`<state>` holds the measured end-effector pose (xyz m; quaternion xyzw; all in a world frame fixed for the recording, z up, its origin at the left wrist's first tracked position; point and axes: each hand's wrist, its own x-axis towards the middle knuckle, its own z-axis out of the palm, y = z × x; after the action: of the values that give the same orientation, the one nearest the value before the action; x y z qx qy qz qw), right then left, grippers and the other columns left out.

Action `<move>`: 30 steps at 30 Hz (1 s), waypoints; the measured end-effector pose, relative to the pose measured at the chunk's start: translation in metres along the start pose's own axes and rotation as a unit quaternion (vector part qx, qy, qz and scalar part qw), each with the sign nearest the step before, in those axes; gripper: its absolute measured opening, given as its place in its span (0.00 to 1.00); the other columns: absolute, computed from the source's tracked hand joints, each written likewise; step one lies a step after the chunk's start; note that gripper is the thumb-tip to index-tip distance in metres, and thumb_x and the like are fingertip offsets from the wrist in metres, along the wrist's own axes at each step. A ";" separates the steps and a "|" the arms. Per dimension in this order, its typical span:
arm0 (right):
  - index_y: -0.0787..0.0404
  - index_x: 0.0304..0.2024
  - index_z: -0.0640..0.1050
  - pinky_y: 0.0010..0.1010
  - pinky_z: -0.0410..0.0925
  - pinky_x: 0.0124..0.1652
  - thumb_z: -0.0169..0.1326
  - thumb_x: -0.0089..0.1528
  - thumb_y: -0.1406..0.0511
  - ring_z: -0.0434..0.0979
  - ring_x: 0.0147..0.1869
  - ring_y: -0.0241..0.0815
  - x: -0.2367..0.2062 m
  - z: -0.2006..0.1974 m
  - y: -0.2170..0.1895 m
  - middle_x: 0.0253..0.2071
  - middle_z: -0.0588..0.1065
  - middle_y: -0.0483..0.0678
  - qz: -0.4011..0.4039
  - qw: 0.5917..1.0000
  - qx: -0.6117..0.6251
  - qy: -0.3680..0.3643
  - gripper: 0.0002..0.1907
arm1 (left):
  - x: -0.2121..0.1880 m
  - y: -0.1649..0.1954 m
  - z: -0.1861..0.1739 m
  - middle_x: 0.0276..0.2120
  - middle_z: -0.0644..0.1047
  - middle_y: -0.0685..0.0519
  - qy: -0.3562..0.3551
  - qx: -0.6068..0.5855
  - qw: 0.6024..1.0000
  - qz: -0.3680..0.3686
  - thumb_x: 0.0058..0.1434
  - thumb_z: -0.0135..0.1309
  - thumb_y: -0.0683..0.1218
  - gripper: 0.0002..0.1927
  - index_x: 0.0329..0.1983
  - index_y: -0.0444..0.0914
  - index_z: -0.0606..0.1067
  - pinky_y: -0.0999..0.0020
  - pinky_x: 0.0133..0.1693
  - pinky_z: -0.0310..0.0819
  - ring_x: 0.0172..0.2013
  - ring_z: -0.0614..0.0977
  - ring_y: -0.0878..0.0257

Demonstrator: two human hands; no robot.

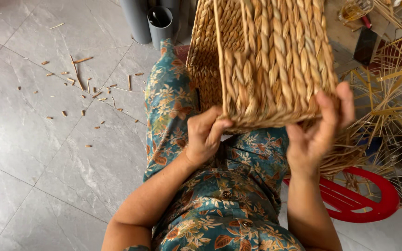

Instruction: The person sits on the floor with a woven water-hyacinth basket on their lap and weaves thin palm strips along the basket's rim, tucking and pressing the strips into the weave. They then use scissors to trim excess strip ends, turn the basket to check the rim, and place the finished basket on a rack.

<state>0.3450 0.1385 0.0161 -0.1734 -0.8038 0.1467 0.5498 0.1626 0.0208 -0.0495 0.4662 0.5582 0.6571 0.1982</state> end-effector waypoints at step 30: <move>0.60 0.72 0.66 0.28 0.72 0.54 0.54 0.71 0.74 0.70 0.70 0.40 -0.060 -0.009 -0.014 0.73 0.56 0.49 0.244 0.959 0.121 0.075 0.27 | 0.170 0.023 -0.017 0.25 0.77 0.46 -0.004 0.182 0.935 0.304 0.78 0.53 0.50 0.19 0.33 0.35 0.80 0.63 0.32 0.71 0.26 0.79 0.56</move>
<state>0.3715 0.1001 -0.0249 -0.3072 -0.6695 0.3595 0.5729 0.0718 0.1368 0.0393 0.6444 0.4994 0.5710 -0.0966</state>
